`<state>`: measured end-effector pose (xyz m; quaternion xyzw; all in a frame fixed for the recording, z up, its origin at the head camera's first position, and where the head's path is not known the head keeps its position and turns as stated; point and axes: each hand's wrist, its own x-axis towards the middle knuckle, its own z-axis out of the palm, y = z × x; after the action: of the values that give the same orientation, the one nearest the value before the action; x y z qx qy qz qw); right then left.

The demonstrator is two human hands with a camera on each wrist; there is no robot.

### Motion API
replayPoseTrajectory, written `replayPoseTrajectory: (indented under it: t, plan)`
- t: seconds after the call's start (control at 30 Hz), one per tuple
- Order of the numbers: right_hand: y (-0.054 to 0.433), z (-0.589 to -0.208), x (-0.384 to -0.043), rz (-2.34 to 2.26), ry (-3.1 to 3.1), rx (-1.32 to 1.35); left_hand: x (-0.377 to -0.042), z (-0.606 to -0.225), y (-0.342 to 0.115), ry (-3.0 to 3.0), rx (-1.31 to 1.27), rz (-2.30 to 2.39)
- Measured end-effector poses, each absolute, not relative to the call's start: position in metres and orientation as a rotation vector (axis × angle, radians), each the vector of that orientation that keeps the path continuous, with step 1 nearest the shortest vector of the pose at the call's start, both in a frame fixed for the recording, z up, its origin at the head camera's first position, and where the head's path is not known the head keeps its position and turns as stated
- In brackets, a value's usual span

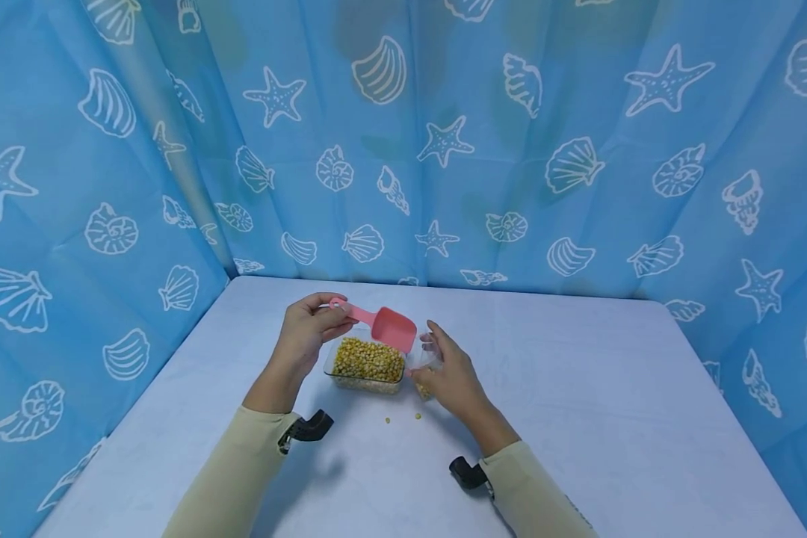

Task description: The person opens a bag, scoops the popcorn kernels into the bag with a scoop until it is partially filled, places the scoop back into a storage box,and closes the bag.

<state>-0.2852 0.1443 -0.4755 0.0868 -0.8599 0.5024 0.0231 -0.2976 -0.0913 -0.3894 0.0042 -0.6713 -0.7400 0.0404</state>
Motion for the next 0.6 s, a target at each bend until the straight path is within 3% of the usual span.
replayPoseTrajectory:
  t: [0.6]
  plan:
    - [0.154,-0.474,-0.286,1.512,-2.681,0.322,-0.329,-0.406,-0.155,-2.214,0.325,-2.115]
